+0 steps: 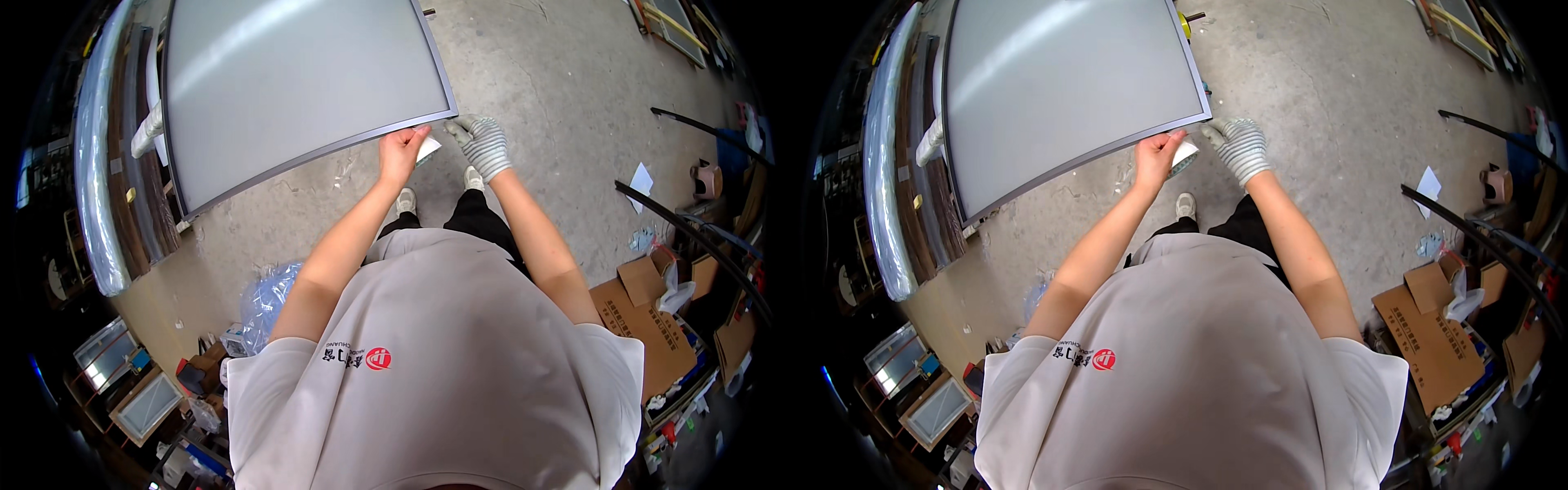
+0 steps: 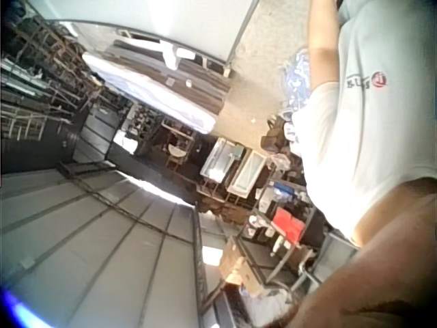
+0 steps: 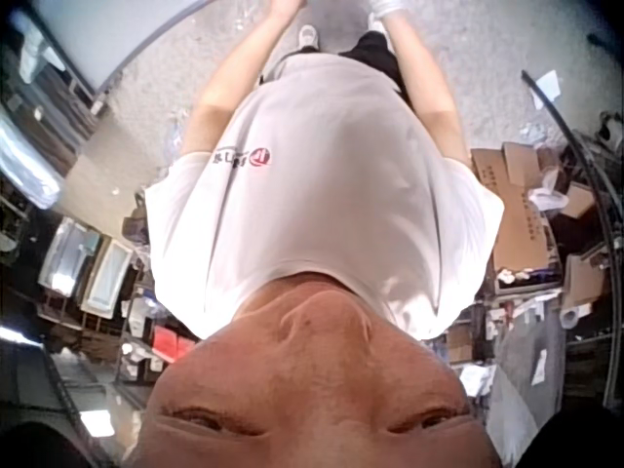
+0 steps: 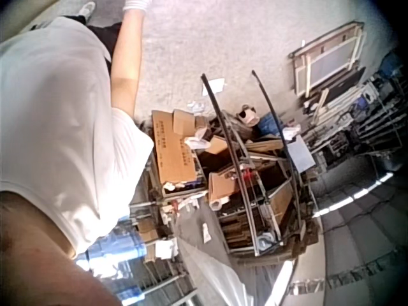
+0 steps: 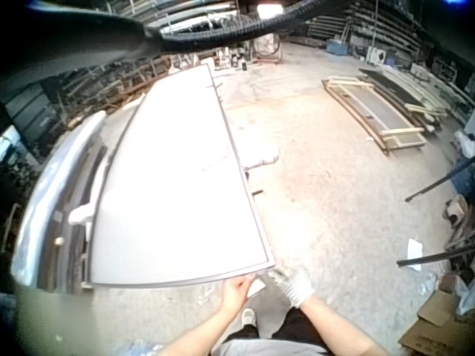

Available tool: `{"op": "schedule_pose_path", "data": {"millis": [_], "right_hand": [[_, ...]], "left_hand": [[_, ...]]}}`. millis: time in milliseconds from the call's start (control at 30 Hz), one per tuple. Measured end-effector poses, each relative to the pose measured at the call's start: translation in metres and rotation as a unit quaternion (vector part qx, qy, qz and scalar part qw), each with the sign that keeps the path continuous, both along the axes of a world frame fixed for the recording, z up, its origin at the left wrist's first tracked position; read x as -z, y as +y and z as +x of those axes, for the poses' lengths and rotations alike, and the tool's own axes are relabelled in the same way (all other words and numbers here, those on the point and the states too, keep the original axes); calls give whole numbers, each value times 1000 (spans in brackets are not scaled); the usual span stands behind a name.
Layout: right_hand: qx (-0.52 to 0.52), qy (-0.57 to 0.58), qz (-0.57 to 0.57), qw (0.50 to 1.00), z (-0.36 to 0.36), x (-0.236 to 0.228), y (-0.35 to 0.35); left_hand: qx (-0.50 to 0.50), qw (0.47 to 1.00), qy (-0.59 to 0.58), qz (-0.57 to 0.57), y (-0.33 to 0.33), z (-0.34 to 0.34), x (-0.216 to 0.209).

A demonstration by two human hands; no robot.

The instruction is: The person applies tape to a small box and places it on a shelf. They then apply adhesive tape to the edges of a large window frame, using a utility knife to trim the excess. Finally, they spray a cleaning solution onto the frame and wipe it with a cloth.

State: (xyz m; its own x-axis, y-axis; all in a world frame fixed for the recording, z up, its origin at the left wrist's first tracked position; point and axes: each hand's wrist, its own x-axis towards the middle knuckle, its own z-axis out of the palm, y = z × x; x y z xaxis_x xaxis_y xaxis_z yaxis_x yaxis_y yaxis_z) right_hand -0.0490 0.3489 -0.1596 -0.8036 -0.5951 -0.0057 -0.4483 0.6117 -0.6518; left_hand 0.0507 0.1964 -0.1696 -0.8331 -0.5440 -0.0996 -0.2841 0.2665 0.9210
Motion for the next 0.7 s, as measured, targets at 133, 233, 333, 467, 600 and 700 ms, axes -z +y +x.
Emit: {"op": "schedule_pose_path", "data": {"millis": [133,233,333,467,600,700], "right_hand": [[1,42,-13,999,1,-3,0],[22,34,30,999,5,-15,-5],[104,-109,99,984,0,-9,-3],[151,-247,233,928,-14,-24,12],[-29,-78,-13,996,18,9,18],[-126,21,-57,990,22,-13,-19]], "left_hand": [[-23,1000,-11,8,4,0,7],[-42,998,-49,8,7,-1,6],[-76,993,-88,-1,15,-5,-4],[-119,988,-100,-15,0,11,15],[-176,970,-143,87,-35,46,28],[-205,963,-138,104,-57,74,29]]}}
